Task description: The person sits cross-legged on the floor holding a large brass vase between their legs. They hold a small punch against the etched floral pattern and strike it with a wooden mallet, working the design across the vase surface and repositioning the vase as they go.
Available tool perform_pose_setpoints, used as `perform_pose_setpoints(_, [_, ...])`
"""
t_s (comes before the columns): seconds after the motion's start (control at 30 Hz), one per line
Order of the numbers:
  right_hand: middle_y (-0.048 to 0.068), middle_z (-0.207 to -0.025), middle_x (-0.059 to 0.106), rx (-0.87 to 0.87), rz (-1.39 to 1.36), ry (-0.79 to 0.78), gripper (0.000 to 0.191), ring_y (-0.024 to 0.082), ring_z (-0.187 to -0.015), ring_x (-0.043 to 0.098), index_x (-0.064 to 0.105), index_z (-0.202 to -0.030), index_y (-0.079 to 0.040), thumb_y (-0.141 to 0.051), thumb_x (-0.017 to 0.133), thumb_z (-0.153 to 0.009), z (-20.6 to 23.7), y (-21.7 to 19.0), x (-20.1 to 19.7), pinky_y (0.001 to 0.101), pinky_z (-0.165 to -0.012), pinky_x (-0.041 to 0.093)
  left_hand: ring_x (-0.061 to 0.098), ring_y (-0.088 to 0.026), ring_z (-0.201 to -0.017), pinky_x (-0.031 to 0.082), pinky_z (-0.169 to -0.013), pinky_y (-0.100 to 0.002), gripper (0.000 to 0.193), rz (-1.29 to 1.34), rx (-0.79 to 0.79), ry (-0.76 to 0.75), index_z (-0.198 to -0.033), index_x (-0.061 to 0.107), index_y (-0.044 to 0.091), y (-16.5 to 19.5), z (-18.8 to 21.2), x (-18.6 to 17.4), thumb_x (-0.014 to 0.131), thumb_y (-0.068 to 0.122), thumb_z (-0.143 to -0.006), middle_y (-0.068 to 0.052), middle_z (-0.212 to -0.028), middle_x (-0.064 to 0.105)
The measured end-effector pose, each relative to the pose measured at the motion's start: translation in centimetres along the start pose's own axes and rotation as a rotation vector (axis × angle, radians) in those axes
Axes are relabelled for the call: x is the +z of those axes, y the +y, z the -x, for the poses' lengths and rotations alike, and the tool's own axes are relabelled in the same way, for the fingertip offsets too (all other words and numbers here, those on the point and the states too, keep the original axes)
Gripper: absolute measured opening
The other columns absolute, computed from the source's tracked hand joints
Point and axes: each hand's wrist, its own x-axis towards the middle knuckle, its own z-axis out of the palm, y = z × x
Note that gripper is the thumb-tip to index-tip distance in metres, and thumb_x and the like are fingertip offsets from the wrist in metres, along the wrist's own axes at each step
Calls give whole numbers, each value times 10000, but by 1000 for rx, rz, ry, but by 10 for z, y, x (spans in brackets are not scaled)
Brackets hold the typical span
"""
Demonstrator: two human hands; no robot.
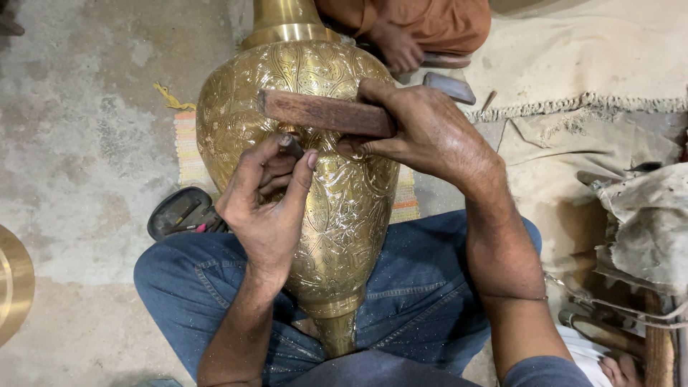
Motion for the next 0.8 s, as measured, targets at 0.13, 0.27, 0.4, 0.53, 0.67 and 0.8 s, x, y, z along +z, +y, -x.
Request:
perform_pose_setpoints(0.13, [187,-925,761,35,-3,-22,642,306,-885,768,648,-1271,-36,-378,886,-783,0,0,0,445,-747,578,783,-161,-942,677,-781,-254,323,-9,-7,-1,-1249,649,-18,-1,0,0,821,8,-977,-123,-1060,763])
perform_pose_setpoints(0.27, [193,-976,765,-40,-7,19,670,309,-923,768,638,-1297,-21,-360,883,-775,0,3,2,438,-779,588,785,-158,-937,679,-776,-251,320,-9,-5,-4,-1245,652,-13,-2,1,0,823,13,-977,-118,-1051,764])
perform_pose_setpoints(0.4, [190,-963,767,-4,-10,-9,688,298,-913,769,633,-1304,-23,-374,887,-769,1,6,4,439,-788,593,785,-155,-931,675,-775,-248,326,-2,-15,1,-1253,652,-13,-3,1,0,824,18,-977,-116,-1051,765])
perform_pose_setpoints(0.53, [193,-961,766,-2,-5,-10,699,295,-909,770,628,-1318,-22,-363,883,-764,1,8,6,439,-791,594,784,-159,-926,675,-775,-252,325,-10,-2,5,-1253,654,-9,-6,2,0,826,21,-979,-123,-1060,764])
perform_pose_setpoints(0.67, [187,-953,768,4,-16,-11,694,291,-900,772,632,-1308,-26,-372,887,-764,0,8,6,437,-786,595,790,-167,-948,692,-781,-256,333,-20,31,-9,-1269,643,-8,-8,2,0,816,19,-986,-126,-1069,764])
perform_pose_setpoints(0.8, [191,-951,766,-15,-10,1,695,295,-905,771,631,-1309,-19,-360,888,-760,0,6,5,434,-778,594,790,-167,-945,692,-778,-255,331,-10,24,-12,-1270,643,-6,-9,2,-1,813,15,-987,-126,-1064,764])
